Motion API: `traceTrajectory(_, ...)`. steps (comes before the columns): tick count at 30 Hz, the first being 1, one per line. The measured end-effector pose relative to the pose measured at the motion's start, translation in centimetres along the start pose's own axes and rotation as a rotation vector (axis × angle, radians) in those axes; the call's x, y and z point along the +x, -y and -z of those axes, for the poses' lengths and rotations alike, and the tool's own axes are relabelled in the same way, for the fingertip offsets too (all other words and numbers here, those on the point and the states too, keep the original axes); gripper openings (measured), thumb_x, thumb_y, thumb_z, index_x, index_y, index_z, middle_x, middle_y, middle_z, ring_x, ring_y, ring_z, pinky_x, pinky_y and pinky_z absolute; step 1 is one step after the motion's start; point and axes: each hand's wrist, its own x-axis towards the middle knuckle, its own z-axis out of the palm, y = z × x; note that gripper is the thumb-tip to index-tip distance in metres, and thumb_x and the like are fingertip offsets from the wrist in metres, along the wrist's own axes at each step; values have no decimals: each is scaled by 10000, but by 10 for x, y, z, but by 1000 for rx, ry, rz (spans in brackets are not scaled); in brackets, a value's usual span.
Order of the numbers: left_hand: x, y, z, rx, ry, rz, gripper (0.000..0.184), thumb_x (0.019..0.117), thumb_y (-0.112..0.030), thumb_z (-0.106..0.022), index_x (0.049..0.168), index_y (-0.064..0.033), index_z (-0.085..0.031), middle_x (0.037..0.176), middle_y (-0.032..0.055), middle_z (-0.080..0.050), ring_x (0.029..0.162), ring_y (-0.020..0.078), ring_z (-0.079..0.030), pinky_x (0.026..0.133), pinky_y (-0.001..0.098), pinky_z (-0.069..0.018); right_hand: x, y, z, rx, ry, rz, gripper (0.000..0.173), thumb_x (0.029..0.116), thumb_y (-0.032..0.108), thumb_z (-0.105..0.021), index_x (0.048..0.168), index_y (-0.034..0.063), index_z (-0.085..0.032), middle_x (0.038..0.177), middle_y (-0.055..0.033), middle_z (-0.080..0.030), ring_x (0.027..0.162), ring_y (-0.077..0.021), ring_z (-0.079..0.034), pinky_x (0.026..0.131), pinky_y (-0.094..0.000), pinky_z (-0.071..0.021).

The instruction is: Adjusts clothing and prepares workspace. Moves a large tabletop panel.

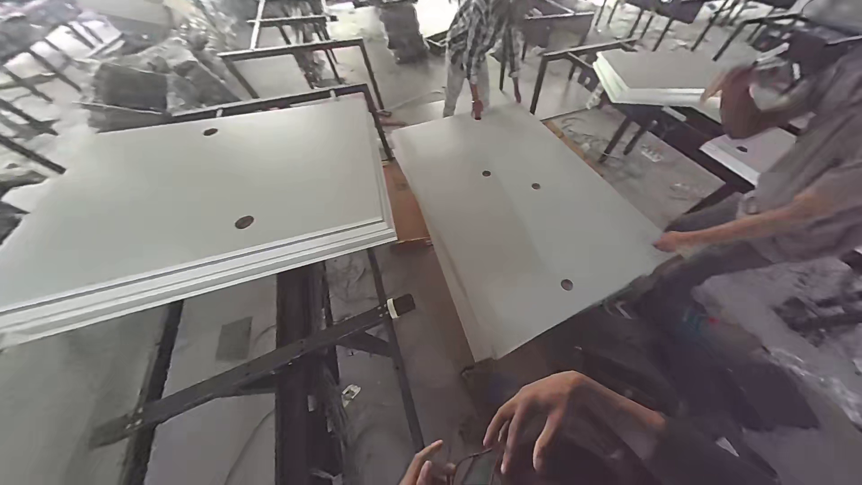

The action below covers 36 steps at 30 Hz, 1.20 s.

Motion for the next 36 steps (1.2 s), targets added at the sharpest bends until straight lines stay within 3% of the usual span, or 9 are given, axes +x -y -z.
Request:
traceTrajectory(3, 8, 6, 2, 70, -2, -11, 429, 1103, -191, -304, 1363, 72, -520, 1018, 98, -760, 843, 139, -730, 763, 340, -614, -22, -11, -21, 26, -116, 47, 490, 952, 390, -658, 1238, -5, -704, 1470, -141, -574, 1322, -294, -574, 1120, -456, -475)
traceTrajectory(7, 28, 13, 2, 106, -24, 10, 407, 1102, -179, -316, 1353, 34, -556, 1013, 103, -763, 835, 159, -733, 739, 347, -612, -41, -30, -34, 23, -299, 21, 424, 966, 326, -665, 1221, -10, -702, 1457, -141, -574, 1302, -277, -579, 1094, -443, -492)
traceTrajectory(10, 47, 27, -1, 135, -10, 20, 399, 1103, -200, -338, 1342, 15, -574, 1012, 105, -769, 847, 175, -744, 735, 350, -619, -55, -53, -40, 32, -445, 48, 368, 981, 296, -643, 1128, -38, -690, 1387, -157, -606, 1203, -246, -628, 1020, -404, -535)
traceTrajectory(13, 63, 25, -10, 215, 25, 49, 385, 1100, -202, -359, 1331, 10, -582, 1008, 104, -769, 814, 173, -741, 695, 340, -614, -74, -73, -46, 68, -620, 12, 357, 994, 265, -615, 1168, -45, -649, 1342, -152, -632, 1166, -207, -641, 990, -373, -538)
traceTrajectory(17, 83, 22, -23, 333, 107, 69, 401, 1094, -229, -375, 1337, 19, -576, 1028, 113, -762, 833, 175, -740, 708, 346, -613, -103, -109, -42, 96, -816, -70, 312, 1008, 160, -603, 1216, -72, -612, 1311, -177, -643, 1182, -212, -639, 1049, -379, -508)
traceTrajectory(24, 124, -5, -57, 505, 126, 119, 394, 1094, -198, -379, 1339, 42, -569, 1037, 143, -751, 874, 191, -736, 785, 386, -606, -148, -180, -11, 350, -1191, -376, 293, 1055, 211, -553, 1247, 1, -624, 1168, -143, -676, 967, -197, -673, 869, -386, -565)
traceTrajectory(28, 158, -3, -69, 575, 187, 67, 375, 1084, -165, -428, 1322, 87, -570, 1047, 179, -729, 913, 192, -722, 865, 400, -594, -172, -212, 21, 473, -1340, -570, 333, 1074, 265, -534, 1308, 41, -607, 1235, -153, -673, 1036, -244, -676, 878, -432, -551)
traceTrajectory(32, 194, -3, -83, 609, 185, 54, 340, 1070, -141, -452, 1285, 79, -596, 1020, 147, -721, 842, 85, -697, 812, 290, -589, -200, -238, 52, 583, -1445, -626, 356, 1085, 272, -510, 1339, 35, -586, 1253, -164, -669, 1058, -268, -674, 892, -453, -544)
traceTrajectory(36, 221, -29, -104, 575, 152, 129, 323, 1075, -119, -442, 1298, 70, -580, 1015, 126, -724, 814, 85, -702, 777, 286, -601, -226, -256, 76, 656, -1507, -669, 351, 1082, 294, -514, 1331, 62, -598, 1238, -135, -681, 1039, -254, -680, 874, -451, -547)
